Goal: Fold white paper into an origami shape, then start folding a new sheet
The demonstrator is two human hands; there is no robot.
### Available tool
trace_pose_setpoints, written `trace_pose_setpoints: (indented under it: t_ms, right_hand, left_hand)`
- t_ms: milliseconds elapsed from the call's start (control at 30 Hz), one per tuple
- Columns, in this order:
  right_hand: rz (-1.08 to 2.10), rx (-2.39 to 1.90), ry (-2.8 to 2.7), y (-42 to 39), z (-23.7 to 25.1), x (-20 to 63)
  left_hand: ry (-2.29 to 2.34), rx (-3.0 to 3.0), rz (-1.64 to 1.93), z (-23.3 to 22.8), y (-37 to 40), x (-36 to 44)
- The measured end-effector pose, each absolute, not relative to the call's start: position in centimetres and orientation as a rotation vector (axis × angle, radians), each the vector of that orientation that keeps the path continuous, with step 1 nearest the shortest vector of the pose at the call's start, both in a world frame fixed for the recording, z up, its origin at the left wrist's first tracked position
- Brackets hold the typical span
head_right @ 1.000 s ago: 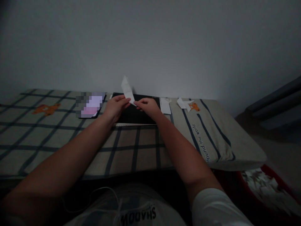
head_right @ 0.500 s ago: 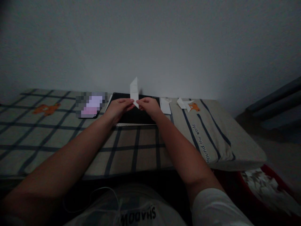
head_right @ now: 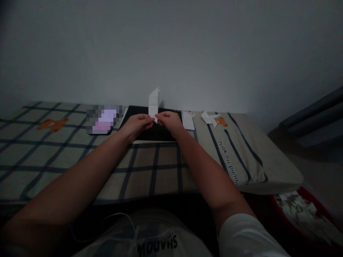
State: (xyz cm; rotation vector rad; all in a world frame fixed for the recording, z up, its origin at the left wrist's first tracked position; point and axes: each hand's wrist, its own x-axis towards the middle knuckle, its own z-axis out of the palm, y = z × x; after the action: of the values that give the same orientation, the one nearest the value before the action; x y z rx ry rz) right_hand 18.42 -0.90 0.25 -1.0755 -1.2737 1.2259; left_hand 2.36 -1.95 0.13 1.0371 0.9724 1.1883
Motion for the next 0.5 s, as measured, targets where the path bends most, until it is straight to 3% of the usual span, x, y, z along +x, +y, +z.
trace_pose_setpoints:
  t_ms: [500]
  right_hand:
    - [1.219,-1.105,-1.263,-1.13,0.33,18.01]
  left_hand:
    - [0.906,1.222,1.069,-0.37,-2.03,2.52]
